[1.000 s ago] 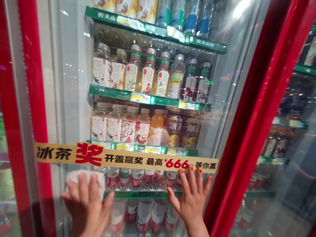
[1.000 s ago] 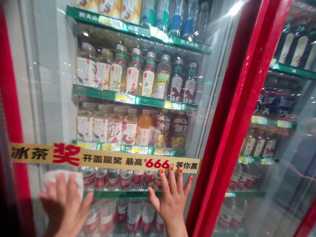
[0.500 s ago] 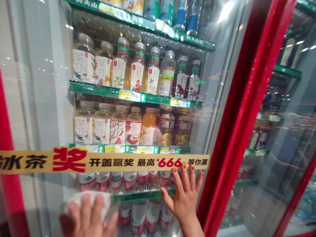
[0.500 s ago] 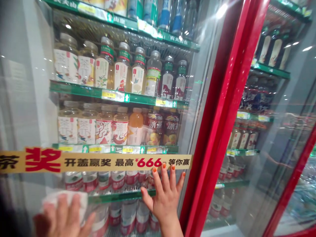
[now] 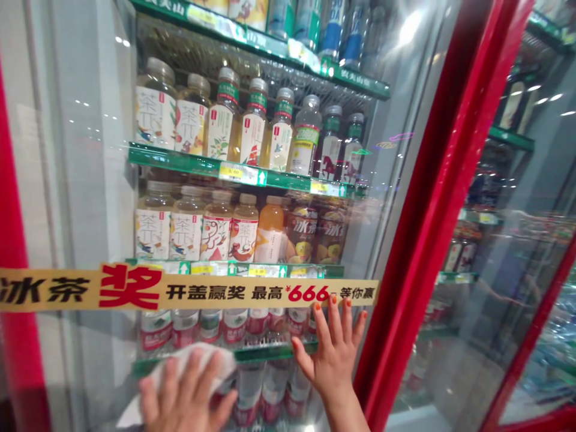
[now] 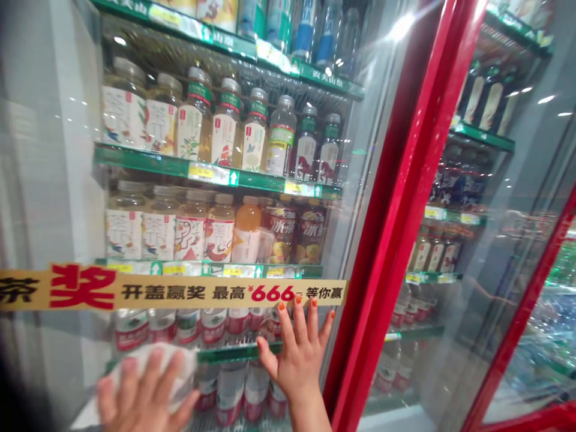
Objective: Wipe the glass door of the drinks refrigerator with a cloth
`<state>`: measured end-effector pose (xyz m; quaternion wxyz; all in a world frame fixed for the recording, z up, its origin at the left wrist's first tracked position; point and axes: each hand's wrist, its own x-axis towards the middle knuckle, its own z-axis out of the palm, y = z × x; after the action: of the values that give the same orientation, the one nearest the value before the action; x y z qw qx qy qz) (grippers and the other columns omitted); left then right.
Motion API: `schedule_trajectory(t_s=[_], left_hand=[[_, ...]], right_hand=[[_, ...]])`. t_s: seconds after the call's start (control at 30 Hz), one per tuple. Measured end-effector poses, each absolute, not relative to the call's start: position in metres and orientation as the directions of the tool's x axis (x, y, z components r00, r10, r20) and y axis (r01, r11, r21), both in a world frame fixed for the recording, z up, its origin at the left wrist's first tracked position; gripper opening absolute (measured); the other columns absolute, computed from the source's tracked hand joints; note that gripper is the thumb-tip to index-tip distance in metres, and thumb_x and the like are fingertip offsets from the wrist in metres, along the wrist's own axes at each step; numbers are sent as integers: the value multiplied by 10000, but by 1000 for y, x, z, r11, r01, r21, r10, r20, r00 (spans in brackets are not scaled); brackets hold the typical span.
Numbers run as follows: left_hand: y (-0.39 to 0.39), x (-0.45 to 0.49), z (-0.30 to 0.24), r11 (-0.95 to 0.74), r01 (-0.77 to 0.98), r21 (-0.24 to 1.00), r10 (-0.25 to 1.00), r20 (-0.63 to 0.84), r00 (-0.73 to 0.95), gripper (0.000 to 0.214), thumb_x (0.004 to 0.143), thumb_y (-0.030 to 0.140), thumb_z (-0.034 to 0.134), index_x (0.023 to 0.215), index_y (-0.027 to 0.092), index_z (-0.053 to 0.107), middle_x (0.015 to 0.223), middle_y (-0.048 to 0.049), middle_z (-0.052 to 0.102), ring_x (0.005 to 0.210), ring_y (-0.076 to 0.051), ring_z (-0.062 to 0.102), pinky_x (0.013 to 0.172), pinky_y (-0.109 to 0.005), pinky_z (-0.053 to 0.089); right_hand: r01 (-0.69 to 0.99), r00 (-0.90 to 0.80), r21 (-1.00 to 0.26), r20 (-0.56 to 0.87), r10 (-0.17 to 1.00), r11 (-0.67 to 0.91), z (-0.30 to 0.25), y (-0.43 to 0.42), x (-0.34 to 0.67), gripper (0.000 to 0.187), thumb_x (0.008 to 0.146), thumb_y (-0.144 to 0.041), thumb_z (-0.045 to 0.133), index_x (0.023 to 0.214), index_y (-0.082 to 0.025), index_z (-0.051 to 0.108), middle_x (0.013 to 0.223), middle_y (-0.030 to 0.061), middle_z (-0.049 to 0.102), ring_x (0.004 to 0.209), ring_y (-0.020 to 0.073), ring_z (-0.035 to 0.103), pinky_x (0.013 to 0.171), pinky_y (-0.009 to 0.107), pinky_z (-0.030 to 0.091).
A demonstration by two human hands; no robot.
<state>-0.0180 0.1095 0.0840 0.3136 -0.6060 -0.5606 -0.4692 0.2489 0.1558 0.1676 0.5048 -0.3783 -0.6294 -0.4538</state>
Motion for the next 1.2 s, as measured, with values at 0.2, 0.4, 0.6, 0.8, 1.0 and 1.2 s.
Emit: schedule_trajectory(t_s=[0.2,0.4,0.6,0.8,1.0,1.2], left_hand=[[108,-45,208,-145,915,376,248,909,-334,829,1104,477,417,1761,263,-41,1869,-106,-94,1702,-501,-109,1286,-876,-12],[111,56,138,-251,953,-170,233,945,230,759,1084,503,409,1766,293,151,1865,37,67,1752,-245,-3,1430,-553,-47],[106,43,56,-427,894,-133,302,911,279,1124,961,771,518,1755,92,101,1852,-125,65,1751,-322,1,1424,-543,-59],[93,18,74,-648,761,-38,350,872,341,1152,914,656,734,1766,331,29,1855,-67,164,1729,-325,184,1411,-560,229],[97,-34,149,-434,895,105,188,982,-24,863,987,223,647,1741,376,256,1856,15,176,1736,-285,152,1443,-571,91],[117,-42,160,-249,954,165,144,981,-132,870,992,248,644,1751,315,226,1852,-5,177,1742,-284,93,1436,-579,40]], right_hand=[[937,-223,208,975,22,280,165,155,249,860,1022,-477,624,1757,-225,255,1849,91,193,1723,382,162,1367,756,111],[932,-232,213,972,33,292,170,158,255,847,1022,-488,614,1752,-232,272,1844,91,220,1720,390,173,1360,787,104],[865,-57,45,998,7,500,128,126,223,742,1050,-239,470,1758,-239,246,1853,86,211,1702,340,262,1306,659,399],[834,-210,41,946,248,551,87,119,182,714,1133,-479,158,1777,-172,135,1790,173,362,1688,319,305,1219,577,516],[928,255,-309,934,250,208,188,154,206,779,1143,-475,264,1767,-136,-57,1852,243,-6,1733,405,-37,1286,828,232],[957,-208,159,959,194,242,182,141,170,833,1095,-470,425,1778,-145,77,1875,134,23,1740,363,7,1387,658,141]])
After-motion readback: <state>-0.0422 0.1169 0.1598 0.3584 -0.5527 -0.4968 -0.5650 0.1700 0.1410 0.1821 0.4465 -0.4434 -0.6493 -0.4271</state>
